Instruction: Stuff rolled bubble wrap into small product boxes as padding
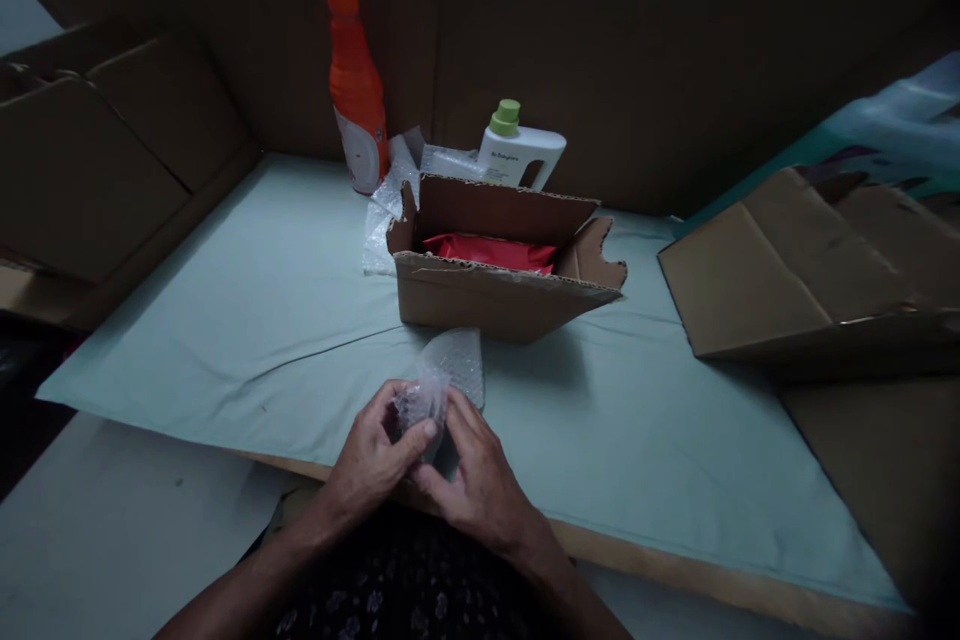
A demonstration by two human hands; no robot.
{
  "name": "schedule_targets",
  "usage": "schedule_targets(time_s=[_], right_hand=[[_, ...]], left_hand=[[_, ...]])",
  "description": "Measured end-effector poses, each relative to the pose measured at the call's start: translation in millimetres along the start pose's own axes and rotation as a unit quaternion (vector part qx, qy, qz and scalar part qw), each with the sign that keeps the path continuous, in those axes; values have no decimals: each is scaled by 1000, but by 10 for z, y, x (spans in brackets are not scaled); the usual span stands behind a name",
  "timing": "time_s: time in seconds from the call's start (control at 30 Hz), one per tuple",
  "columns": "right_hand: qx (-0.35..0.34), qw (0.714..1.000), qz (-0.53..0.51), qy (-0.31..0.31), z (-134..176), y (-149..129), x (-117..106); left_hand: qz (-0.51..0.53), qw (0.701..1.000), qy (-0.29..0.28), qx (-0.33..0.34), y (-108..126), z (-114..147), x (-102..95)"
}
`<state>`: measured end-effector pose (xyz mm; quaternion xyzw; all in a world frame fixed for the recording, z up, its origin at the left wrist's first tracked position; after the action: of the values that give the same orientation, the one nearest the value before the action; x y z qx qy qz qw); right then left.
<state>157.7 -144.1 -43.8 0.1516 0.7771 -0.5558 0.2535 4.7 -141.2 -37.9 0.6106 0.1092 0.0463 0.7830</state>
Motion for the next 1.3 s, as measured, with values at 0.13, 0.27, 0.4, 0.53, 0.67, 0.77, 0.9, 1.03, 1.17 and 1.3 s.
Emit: schedule_targets(time_s=[0.13, 0.27, 0.4, 0.53, 0.67, 0.77, 0.9, 1.03, 1.17, 1.3], right_hand=[[17, 997, -56, 52, -90, -6, -48], [77, 985, -125, 96, -127, 69, -329], [210, 952, -131, 181, 31, 439, -986], [246, 940, -29, 233, 183, 879, -1444], [176, 936, 205, 228, 172, 1139, -1464], [109, 892, 325, 295, 70, 1154, -1502], [86, 942, 211, 244, -301, 1099, -1466], [155, 969, 126, 145, -813, 1102, -1241], [175, 966, 114, 155, -1292, 1157, -1121], [150, 970, 101, 164, -1488, 1241, -1198]], left_hand=[[52, 997, -59, -20, 1, -17, 3], [36, 996, -76, -26, 33, -124, -245], [-23, 1000, -8, -21, 120, -431, -799], [-202, 977, 42, 61, 87, -748, -1062], [-407, 892, 50, 192, -51, -929, -895], [-417, 856, 109, 286, 0, -1018, -760], [-340, 897, 61, 276, 153, -1150, -479], [-315, 909, 5, 274, 261, -1344, -94], [-309, 907, 44, 282, 348, -1704, 121], [-320, 904, 61, 275, 377, -1946, 115]])
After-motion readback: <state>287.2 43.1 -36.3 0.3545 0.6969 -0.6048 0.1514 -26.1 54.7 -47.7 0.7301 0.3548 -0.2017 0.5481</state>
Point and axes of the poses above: each hand's wrist, its own z-axis away from the middle knuckle, its own x-axis out of the palm, y = z × x, the point moved 3 cm from there along -z, towards the middle knuckle, and after that the axes turned 15 degrees about y, right-handed, at the moved point
